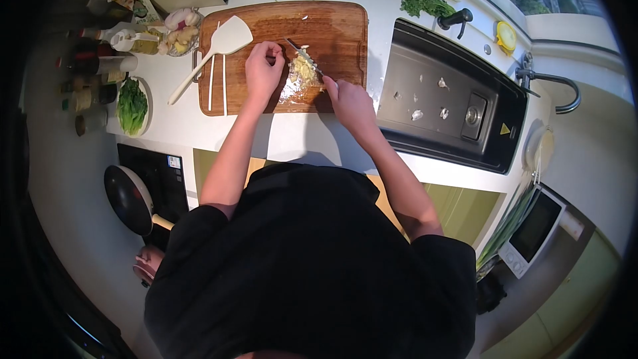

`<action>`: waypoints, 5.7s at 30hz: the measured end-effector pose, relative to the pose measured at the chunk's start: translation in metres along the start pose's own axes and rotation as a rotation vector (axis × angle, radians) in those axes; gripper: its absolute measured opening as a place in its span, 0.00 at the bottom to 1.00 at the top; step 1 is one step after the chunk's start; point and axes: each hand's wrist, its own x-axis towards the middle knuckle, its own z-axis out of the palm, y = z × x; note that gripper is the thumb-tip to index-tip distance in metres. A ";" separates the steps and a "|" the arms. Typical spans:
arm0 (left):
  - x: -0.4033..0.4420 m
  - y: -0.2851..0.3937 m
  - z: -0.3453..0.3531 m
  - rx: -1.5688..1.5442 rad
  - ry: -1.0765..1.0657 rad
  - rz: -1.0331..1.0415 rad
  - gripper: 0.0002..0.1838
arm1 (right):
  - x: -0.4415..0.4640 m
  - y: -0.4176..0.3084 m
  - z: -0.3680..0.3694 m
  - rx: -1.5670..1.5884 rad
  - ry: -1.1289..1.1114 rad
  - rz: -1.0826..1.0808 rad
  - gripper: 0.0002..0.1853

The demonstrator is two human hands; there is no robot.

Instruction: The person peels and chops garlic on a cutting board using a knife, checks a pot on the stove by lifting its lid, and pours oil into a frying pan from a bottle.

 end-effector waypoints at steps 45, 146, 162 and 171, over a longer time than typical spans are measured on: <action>-0.050 0.004 -0.003 0.023 -0.210 -0.176 0.07 | -0.031 -0.015 -0.006 0.083 -0.017 -0.001 0.32; 0.039 0.032 -0.062 -0.084 -0.569 0.256 0.10 | -0.039 0.053 -0.048 -0.143 0.036 -0.222 0.34; 0.030 0.024 -0.008 0.210 -0.649 0.517 0.33 | -0.018 0.055 -0.031 -0.125 0.010 -0.376 0.33; 0.022 0.026 0.001 0.296 -0.635 0.515 0.29 | -0.009 0.062 -0.009 -0.048 0.230 -0.638 0.27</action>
